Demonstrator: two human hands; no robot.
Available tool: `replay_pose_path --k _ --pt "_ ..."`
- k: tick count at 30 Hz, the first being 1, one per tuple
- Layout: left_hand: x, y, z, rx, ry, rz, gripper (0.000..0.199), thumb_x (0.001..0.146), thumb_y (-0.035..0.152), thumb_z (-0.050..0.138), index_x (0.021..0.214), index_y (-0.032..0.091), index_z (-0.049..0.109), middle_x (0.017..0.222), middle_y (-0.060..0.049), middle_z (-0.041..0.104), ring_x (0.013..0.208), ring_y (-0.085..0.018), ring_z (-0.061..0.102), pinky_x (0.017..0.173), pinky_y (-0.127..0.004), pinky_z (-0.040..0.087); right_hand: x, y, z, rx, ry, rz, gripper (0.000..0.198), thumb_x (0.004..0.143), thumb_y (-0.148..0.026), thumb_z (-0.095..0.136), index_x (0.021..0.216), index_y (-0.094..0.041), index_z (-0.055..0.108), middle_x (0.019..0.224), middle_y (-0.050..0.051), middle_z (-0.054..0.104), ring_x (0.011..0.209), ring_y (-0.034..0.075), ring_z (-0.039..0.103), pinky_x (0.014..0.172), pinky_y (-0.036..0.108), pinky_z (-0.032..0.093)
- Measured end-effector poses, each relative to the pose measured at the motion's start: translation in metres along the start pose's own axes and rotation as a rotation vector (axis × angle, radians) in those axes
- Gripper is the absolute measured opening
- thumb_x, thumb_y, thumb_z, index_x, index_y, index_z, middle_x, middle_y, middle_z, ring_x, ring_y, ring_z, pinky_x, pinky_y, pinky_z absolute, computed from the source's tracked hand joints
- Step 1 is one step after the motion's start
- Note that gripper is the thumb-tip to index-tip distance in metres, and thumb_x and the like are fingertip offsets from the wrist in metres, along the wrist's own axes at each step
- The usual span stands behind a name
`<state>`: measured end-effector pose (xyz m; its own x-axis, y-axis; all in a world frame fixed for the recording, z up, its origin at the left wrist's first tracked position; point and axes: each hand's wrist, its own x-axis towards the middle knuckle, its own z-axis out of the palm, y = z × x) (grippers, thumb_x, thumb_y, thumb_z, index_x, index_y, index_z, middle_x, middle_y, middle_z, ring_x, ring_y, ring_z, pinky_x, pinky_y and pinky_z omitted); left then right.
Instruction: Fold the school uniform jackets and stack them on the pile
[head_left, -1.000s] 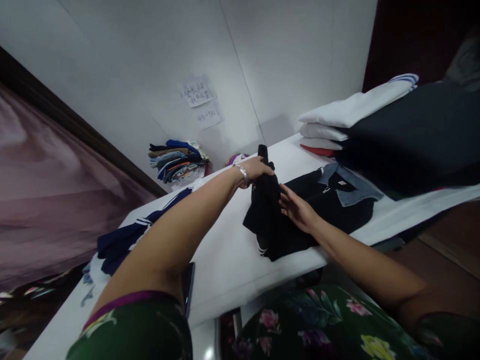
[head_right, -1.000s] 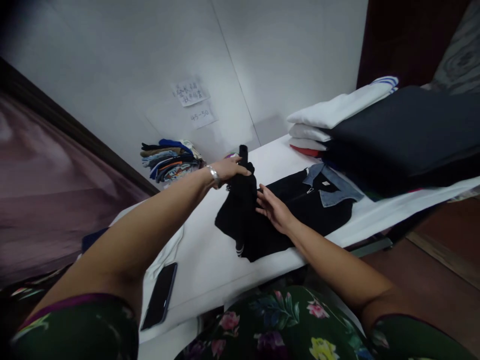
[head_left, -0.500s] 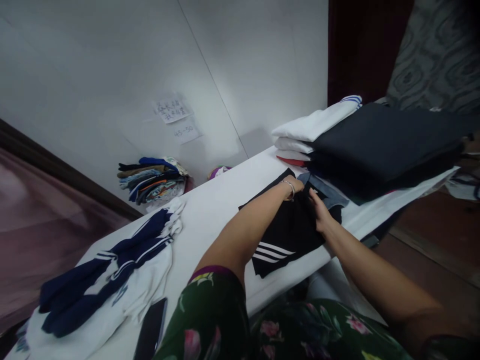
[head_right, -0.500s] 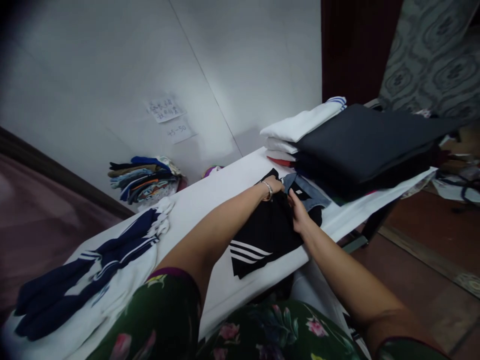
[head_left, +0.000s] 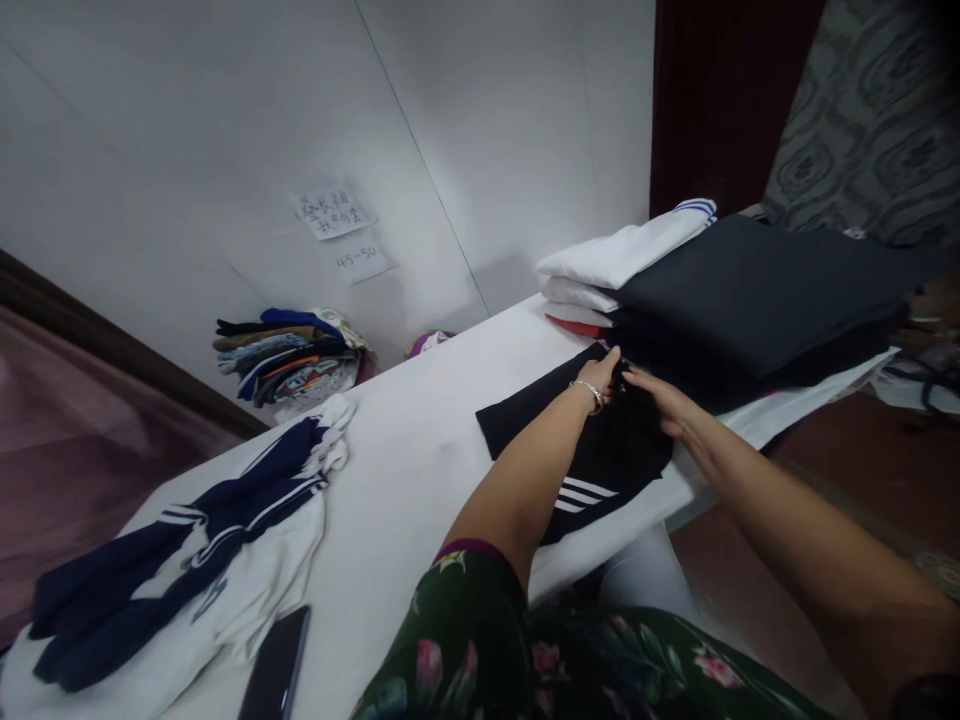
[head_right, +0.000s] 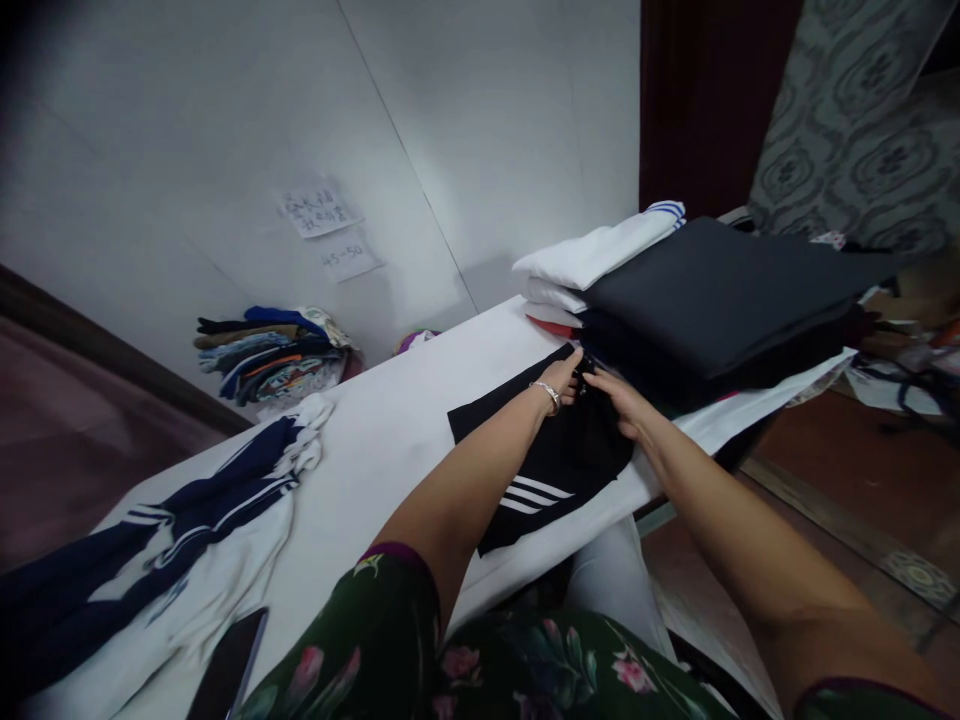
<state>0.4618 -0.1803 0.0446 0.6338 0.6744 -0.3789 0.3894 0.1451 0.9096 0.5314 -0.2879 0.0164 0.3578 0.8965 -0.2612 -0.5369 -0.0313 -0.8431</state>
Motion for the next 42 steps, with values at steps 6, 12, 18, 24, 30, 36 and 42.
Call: replay_pose_path --k 6,12,18,24,30,36,42 --pt "-0.029 -0.038 -0.015 0.092 -0.004 0.227 0.057 0.089 0.049 0.049 0.138 0.022 0.04 0.126 -0.01 0.06 0.102 -0.017 0.063 0.085 -0.029 0.05 0.011 -0.002 -0.021 -0.217 0.17 0.019 0.062 0.07 -0.018 0.061 0.131 -0.025 0.051 0.104 0.006 0.071 0.091 0.023 0.068 0.082 0.038 0.055" --pt "-0.076 -0.065 -0.096 0.762 0.249 0.531 0.045 0.091 0.037 0.047 0.133 0.021 0.049 0.143 -0.008 0.047 0.134 -0.019 0.039 0.114 -0.035 0.025 -0.008 -0.011 -0.011 -0.935 0.347 -0.611 0.059 0.076 -0.028 0.058 0.134 -0.022 0.051 0.145 0.008 0.042 0.133 0.03 0.038 0.109 0.049 0.032" --pt "-0.078 -0.105 -0.12 1.151 0.376 0.251 0.061 0.091 0.05 0.039 0.143 0.019 0.038 0.155 -0.012 0.024 0.144 -0.029 0.014 0.114 -0.055 0.011 -0.044 0.031 0.067 -1.318 -0.203 -0.874 0.056 0.084 -0.037 0.053 0.138 -0.023 0.046 0.151 0.008 0.032 0.141 0.027 0.023 0.114 0.051 0.019" --pt "-0.07 -0.124 -0.111 1.205 0.357 0.239 0.063 0.091 0.054 0.032 0.145 0.021 0.035 0.155 -0.011 0.024 0.144 -0.028 0.014 0.115 -0.053 0.005 -0.011 0.047 0.037 -1.677 -0.036 -0.635 0.063 0.081 -0.048 0.055 0.135 -0.016 0.05 0.148 0.017 0.035 0.14 0.035 0.023 0.112 0.058 0.011" --pt "-0.068 -0.124 -0.107 1.162 0.338 0.231 0.064 0.09 0.054 0.03 0.145 0.021 0.034 0.154 -0.012 0.025 0.144 -0.029 0.015 0.115 -0.053 0.005 0.011 0.062 -0.02 -1.88 0.139 -0.573 0.069 0.086 -0.06 0.039 0.136 -0.015 0.049 0.147 0.015 0.039 0.139 0.031 0.026 0.113 0.048 0.017" --pt "-0.079 -0.119 -0.116 0.981 0.409 0.303 0.055 0.09 0.047 0.039 0.138 0.021 0.044 0.153 -0.009 0.03 0.143 -0.025 0.02 0.116 -0.048 0.01 0.011 0.058 -0.02 -1.824 0.075 -0.515 0.065 0.085 -0.059 0.04 0.133 -0.018 0.053 0.144 0.013 0.043 0.138 0.031 0.03 0.113 0.05 0.02" --pt "-0.1 -0.124 -0.157 0.545 0.76 0.103 0.056 0.087 0.041 0.048 0.136 0.012 0.043 0.146 -0.015 0.041 0.135 -0.024 0.036 0.112 -0.035 0.028 0.013 0.015 -0.054 -1.615 0.288 -0.507 0.054 0.083 -0.053 0.048 0.127 -0.023 0.059 0.136 0.01 0.053 0.13 0.032 0.043 0.106 0.049 0.035"
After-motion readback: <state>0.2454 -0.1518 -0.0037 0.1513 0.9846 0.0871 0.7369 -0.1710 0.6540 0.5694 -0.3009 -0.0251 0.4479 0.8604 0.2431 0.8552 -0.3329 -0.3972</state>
